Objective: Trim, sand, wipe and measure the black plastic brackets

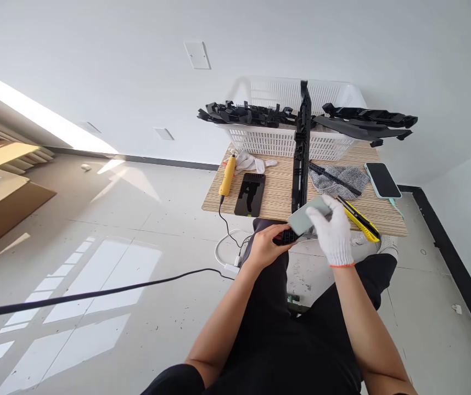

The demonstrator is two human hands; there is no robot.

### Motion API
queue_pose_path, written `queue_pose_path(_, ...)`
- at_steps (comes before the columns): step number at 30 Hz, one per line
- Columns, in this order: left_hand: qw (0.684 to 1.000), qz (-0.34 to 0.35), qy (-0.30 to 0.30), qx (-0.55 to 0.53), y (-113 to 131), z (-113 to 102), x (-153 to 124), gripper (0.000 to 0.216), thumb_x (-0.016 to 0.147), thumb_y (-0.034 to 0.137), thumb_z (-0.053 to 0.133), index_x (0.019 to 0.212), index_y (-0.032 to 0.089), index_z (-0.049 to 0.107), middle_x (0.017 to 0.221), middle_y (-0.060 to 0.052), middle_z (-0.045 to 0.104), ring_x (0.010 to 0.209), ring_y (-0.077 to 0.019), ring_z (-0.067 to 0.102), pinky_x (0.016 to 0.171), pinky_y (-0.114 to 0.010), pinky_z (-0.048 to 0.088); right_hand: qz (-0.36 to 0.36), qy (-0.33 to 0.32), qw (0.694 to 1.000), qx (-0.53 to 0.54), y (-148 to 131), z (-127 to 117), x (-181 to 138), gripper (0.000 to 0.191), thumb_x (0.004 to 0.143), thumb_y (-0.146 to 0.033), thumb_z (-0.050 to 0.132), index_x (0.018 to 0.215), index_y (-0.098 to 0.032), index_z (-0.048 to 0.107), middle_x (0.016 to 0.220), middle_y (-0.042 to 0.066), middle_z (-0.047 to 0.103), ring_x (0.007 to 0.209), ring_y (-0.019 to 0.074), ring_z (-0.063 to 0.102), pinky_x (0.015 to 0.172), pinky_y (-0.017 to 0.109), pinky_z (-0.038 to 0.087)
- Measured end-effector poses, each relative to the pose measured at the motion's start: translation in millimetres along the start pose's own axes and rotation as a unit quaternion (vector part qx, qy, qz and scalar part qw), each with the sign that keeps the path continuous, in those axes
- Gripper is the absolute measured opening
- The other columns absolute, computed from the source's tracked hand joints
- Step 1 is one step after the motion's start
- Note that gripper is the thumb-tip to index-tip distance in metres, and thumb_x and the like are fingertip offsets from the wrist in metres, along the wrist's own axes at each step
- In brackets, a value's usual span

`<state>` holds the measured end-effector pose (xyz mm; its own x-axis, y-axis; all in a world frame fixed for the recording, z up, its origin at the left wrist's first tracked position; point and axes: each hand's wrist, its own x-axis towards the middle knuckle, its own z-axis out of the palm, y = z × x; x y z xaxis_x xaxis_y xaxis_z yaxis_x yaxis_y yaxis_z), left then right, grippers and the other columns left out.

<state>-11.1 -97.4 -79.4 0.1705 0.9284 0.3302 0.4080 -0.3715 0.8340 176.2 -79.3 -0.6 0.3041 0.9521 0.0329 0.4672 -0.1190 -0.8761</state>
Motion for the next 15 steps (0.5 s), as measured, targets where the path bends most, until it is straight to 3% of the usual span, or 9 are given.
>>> queue_pose_path(3, 1.0, -0.007, -0.001, 0.007, -0.5, -0.4, -0.4, 0.04, 0.077, 0.018, 0.077, 0.116, 0.025, 0.072, 0.109, -0.003, 0.077, 0.097, -0.0211, 0.074, 0.079, -0.031, 0.062, -0.009, -0.125, 0.992, -0.014, 3.9, 1.1, -3.8, 0.063, 0.076, -0.052, 0.076, 0.132, -0.026, 0.064, 0.134, 0.008, 0.067, 0.115, 0.0293, 0.066, 0.103, 0.047, 0.05)
queue_pose_path(4, 1.0, -0.01, 0.0, 0.008, -0.6, -0.3, -0.2, 0.041, 0.077, 0.019, 0.077, 0.117, 0.025, 0.072, 0.109, -0.003, 0.077, 0.096, -0.0208, 0.074, 0.079, -0.031, 0.062, -0.006, -0.118, 0.993, -0.012, 5.5, 1.8, -5.7, 0.061, 0.077, -0.053, 0.075, 0.131, -0.026, 0.065, 0.133, 0.008, 0.068, 0.115, 0.0292, 0.066, 0.103, 0.047, 0.05)
queue_pose_path(7, 1.0, -0.012, -0.001, 0.008, -0.5, 0.1, 0.5, 0.041, 0.077, 0.024, 0.079, 0.117, 0.025, 0.071, 0.106, -0.003, 0.078, 0.089, -0.0194, 0.073, 0.073, -0.029, 0.062, 0.013, -0.019, 1.0, 0.006, 8.9, 4.4, -11.1, 0.062, 0.082, -0.057, 0.068, 0.134, -0.024, 0.062, 0.133, 0.01, 0.067, 0.116, 0.0295, 0.065, 0.102, 0.049, 0.05)
queue_pose_path(11, 1.0, -0.004, -0.004, 0.015, 0.4, -0.6, 1.3, 0.036, 0.079, 0.016, 0.074, 0.114, 0.024, 0.072, 0.108, -0.003, 0.078, 0.094, -0.0198, 0.073, 0.079, -0.03, 0.061, -0.004, -0.094, 0.996, -0.004, 7.7, 6.9, -13.7, 0.062, 0.077, -0.057, 0.074, 0.13, -0.027, 0.065, 0.129, 0.008, 0.069, 0.115, 0.0295, 0.065, 0.102, 0.048, 0.05)
queue_pose_path(15, 1.0, -0.006, 0.003, 0.007, 0.9, -1.4, 1.5, 0.038, 0.076, 0.026, 0.081, 0.113, 0.023, 0.072, 0.105, -0.004, 0.078, 0.09, -0.0198, 0.073, 0.073, -0.029, 0.061, 0.011, -0.002, 1.0, 0.022, 4.3, 7.8, -12.6, 0.064, 0.081, -0.058, 0.069, 0.134, -0.025, 0.061, 0.129, 0.01, 0.069, 0.113, 0.0292, 0.066, 0.1, 0.048, 0.05)
